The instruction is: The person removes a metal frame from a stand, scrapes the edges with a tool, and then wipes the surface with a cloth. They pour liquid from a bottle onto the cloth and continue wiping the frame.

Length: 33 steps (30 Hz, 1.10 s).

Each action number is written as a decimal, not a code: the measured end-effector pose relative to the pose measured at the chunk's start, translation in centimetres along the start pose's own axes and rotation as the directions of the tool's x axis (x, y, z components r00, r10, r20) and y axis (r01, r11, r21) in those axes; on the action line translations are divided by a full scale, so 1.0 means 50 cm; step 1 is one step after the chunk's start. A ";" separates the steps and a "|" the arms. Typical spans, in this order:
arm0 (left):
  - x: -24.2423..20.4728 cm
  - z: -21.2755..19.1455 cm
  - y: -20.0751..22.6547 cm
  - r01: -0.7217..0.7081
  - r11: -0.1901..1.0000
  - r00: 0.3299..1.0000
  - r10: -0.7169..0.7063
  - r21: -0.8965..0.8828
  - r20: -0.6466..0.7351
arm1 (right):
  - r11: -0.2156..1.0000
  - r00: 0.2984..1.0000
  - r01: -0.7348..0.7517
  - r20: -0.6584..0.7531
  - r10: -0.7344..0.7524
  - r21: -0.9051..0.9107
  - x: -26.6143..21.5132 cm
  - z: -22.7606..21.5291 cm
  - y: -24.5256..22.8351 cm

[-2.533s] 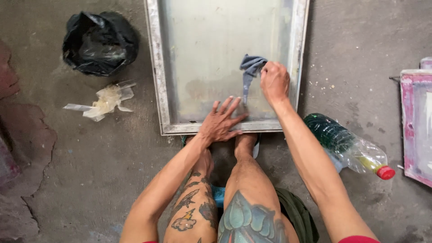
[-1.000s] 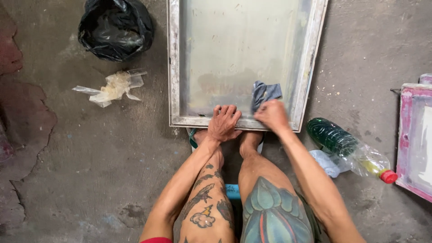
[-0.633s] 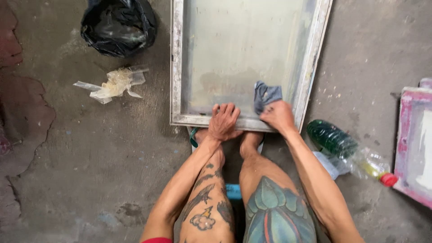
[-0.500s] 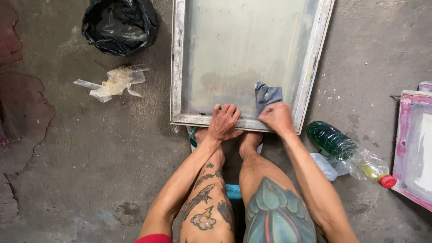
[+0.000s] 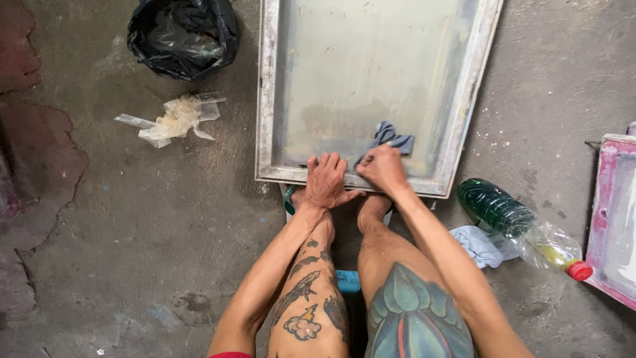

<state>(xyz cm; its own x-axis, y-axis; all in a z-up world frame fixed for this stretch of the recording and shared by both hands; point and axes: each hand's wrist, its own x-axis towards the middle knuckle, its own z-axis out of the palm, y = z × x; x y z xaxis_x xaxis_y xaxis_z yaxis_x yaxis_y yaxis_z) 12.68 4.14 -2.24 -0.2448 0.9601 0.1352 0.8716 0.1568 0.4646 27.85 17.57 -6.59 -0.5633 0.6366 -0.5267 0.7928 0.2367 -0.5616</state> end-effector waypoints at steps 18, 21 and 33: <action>-0.007 -0.012 -0.010 0.071 0.998 0.996 -0.070 -0.003 0.047 | 0.970 0.970 -0.242 0.026 0.242 -0.012 -0.048 -0.102 0.062; -0.006 -0.014 -0.010 0.064 0.998 0.997 -0.065 0.023 0.049 | 0.976 0.976 -0.215 0.027 0.215 0.017 -0.015 -0.050 0.048; -0.005 -0.008 -0.011 0.061 0.997 0.998 -0.062 0.048 0.022 | 0.993 0.992 -0.107 0.079 0.102 0.057 -0.017 -0.050 0.064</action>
<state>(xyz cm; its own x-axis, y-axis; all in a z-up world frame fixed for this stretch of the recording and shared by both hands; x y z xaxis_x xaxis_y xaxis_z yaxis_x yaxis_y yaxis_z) 12.08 3.69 -2.18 -0.2895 0.9532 0.0870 0.8744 0.2263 0.4292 31.46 19.65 -6.33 -0.4958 0.5979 -0.6299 0.8338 0.1251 -0.5376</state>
